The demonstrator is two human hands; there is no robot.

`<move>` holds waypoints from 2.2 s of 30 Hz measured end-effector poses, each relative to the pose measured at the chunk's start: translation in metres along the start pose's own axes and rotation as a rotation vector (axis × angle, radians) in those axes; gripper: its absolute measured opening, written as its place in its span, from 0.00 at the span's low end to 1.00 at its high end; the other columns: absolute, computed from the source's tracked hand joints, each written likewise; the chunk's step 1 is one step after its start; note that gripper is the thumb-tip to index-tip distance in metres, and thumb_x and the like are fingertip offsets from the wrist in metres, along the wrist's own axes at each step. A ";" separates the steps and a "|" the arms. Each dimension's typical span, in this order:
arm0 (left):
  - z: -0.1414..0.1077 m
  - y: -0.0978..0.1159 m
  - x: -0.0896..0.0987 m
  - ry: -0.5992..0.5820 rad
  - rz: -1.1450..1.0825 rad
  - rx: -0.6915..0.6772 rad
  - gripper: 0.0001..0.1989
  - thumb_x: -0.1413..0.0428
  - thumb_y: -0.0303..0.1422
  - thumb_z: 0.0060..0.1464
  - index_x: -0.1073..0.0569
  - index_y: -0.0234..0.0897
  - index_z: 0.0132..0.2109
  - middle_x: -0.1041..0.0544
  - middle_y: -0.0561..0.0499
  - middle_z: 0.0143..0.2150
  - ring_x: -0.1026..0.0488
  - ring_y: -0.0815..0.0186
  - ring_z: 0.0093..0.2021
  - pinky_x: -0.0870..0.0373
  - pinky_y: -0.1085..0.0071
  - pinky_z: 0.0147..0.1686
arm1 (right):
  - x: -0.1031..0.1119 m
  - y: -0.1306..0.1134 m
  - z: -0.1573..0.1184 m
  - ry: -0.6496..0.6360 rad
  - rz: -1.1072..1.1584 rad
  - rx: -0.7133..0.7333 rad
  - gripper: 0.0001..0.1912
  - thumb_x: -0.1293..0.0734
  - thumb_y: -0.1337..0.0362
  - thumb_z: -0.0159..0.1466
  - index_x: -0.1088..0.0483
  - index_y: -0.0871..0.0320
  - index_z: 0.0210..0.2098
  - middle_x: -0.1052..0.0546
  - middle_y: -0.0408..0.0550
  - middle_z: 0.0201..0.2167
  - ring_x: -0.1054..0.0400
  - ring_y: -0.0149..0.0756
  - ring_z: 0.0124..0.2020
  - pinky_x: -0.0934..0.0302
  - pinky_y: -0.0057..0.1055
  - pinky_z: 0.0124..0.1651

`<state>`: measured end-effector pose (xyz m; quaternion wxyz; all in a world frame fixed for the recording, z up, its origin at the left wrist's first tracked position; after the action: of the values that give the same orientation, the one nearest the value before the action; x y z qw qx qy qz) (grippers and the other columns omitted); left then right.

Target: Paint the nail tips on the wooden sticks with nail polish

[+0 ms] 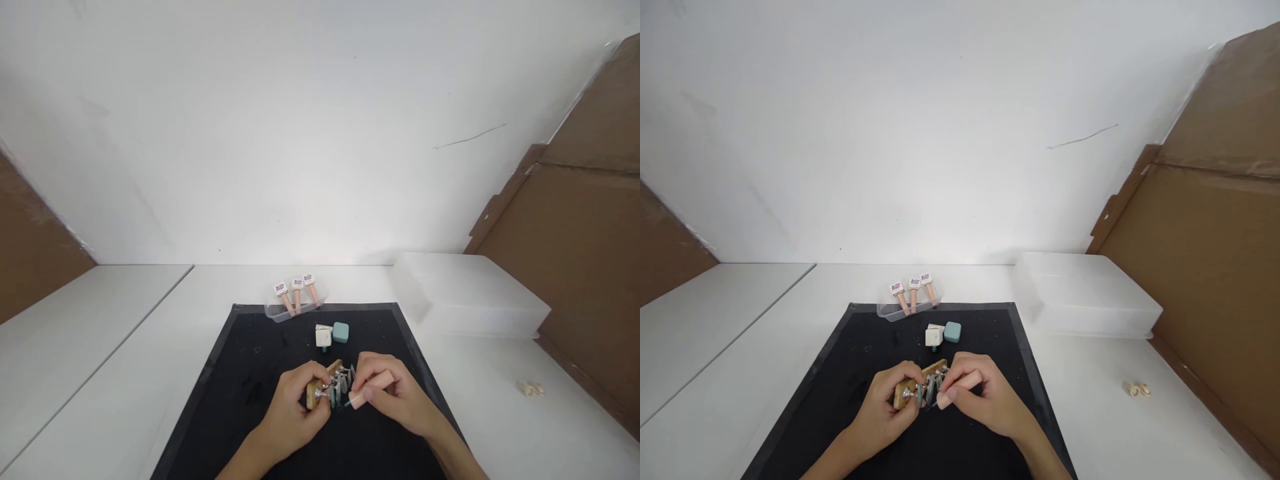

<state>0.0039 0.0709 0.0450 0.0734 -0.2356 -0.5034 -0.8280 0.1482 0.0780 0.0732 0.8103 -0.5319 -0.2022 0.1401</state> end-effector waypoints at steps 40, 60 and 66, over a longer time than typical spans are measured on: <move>-0.012 0.020 -0.010 0.017 0.349 -0.372 0.13 0.53 0.19 0.41 0.38 0.39 0.34 0.33 0.55 0.24 0.36 0.71 0.23 0.40 0.78 0.24 | 0.007 0.012 -0.001 0.166 -0.075 -0.038 0.10 0.35 0.63 0.61 0.25 0.59 0.26 0.27 0.45 0.22 0.36 0.32 0.23 0.45 0.27 0.27; -0.010 0.012 -0.009 0.002 0.329 -0.284 0.12 0.52 0.20 0.42 0.39 0.40 0.35 0.34 0.56 0.23 0.38 0.72 0.21 0.41 0.78 0.24 | 0.011 0.018 -0.005 0.219 0.055 -0.072 0.14 0.35 0.59 0.62 0.28 0.59 0.23 0.29 0.42 0.20 0.42 0.27 0.19 0.49 0.25 0.22; -0.007 0.011 -0.008 0.019 0.262 -0.245 0.12 0.52 0.20 0.42 0.39 0.40 0.34 0.37 0.59 0.22 0.41 0.74 0.20 0.44 0.79 0.22 | 0.001 0.015 -0.003 0.142 0.020 -0.020 0.12 0.35 0.63 0.62 0.26 0.59 0.24 0.27 0.43 0.21 0.37 0.30 0.22 0.45 0.26 0.26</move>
<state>0.0122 0.0580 0.0478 0.1564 -0.2986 -0.3630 -0.8687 0.1501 0.0816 0.0589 0.8157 -0.5507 -0.1402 0.1082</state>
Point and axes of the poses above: each hand's wrist, its own z-axis towards the middle knuckle, its own x-axis out of the back of the hand, y = z × x, the point moved 7 cm from there along z, towards the middle knuckle
